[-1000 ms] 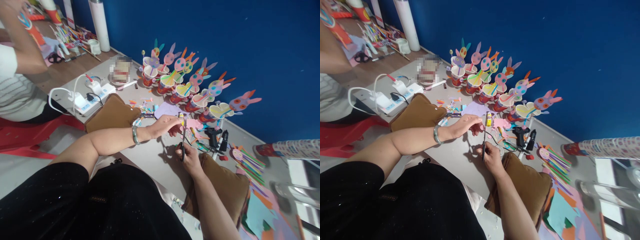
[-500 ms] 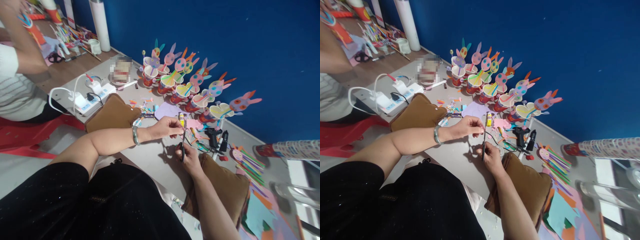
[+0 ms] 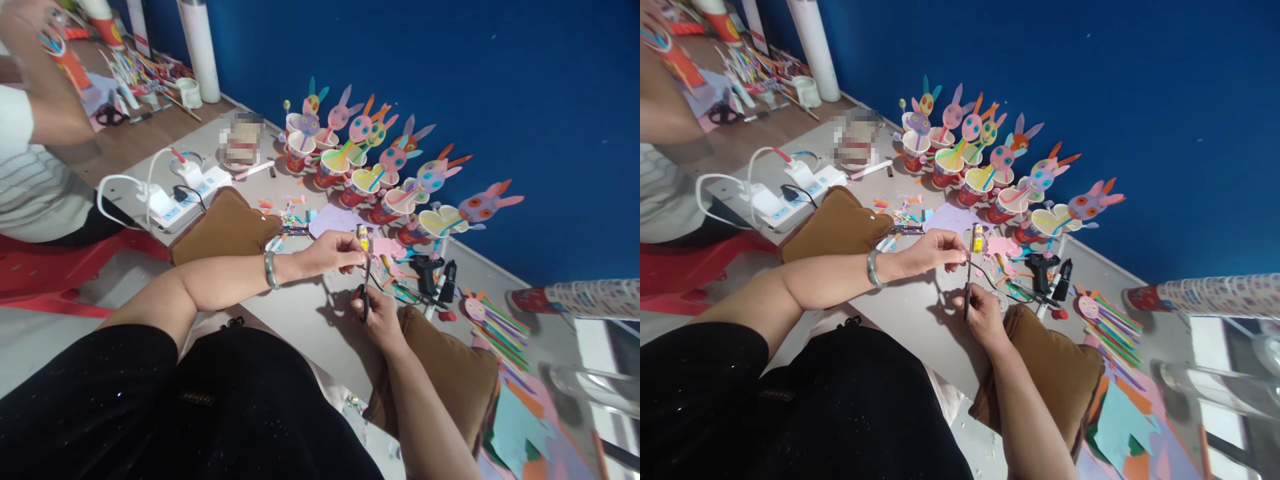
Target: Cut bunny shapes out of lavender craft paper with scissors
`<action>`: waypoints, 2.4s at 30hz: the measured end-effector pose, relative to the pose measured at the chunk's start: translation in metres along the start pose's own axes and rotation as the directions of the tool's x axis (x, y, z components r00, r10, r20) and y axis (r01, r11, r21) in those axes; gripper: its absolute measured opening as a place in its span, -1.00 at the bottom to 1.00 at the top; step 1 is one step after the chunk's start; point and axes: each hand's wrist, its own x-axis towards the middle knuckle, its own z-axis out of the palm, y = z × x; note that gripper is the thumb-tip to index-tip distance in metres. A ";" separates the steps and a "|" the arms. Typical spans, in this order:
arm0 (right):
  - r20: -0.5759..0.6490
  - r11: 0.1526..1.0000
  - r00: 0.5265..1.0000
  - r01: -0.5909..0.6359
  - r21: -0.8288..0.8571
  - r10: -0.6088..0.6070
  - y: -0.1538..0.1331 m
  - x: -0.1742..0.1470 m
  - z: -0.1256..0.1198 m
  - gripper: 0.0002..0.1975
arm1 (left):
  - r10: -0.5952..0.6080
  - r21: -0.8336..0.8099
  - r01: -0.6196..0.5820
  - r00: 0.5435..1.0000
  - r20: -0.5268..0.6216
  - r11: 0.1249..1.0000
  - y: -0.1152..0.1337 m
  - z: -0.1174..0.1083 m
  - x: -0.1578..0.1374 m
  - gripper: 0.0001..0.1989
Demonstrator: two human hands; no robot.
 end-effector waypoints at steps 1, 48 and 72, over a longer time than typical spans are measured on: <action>0.004 1.000 1.000 0.001 -0.001 -0.001 0.000 0.000 0.000 -0.49 | -0.006 0.001 0.006 1.000 0.004 1.000 0.000 0.000 0.000 -0.88; 0.001 0.999 1.000 0.006 0.041 -0.006 0.004 0.001 0.000 -0.51 | -0.012 0.001 0.012 1.000 -0.009 1.000 0.002 0.000 0.001 -0.90; -0.002 1.000 1.000 -0.001 0.025 0.001 0.000 0.000 0.001 -0.50 | -0.026 0.003 0.026 1.000 0.006 1.000 0.001 0.000 0.000 -0.90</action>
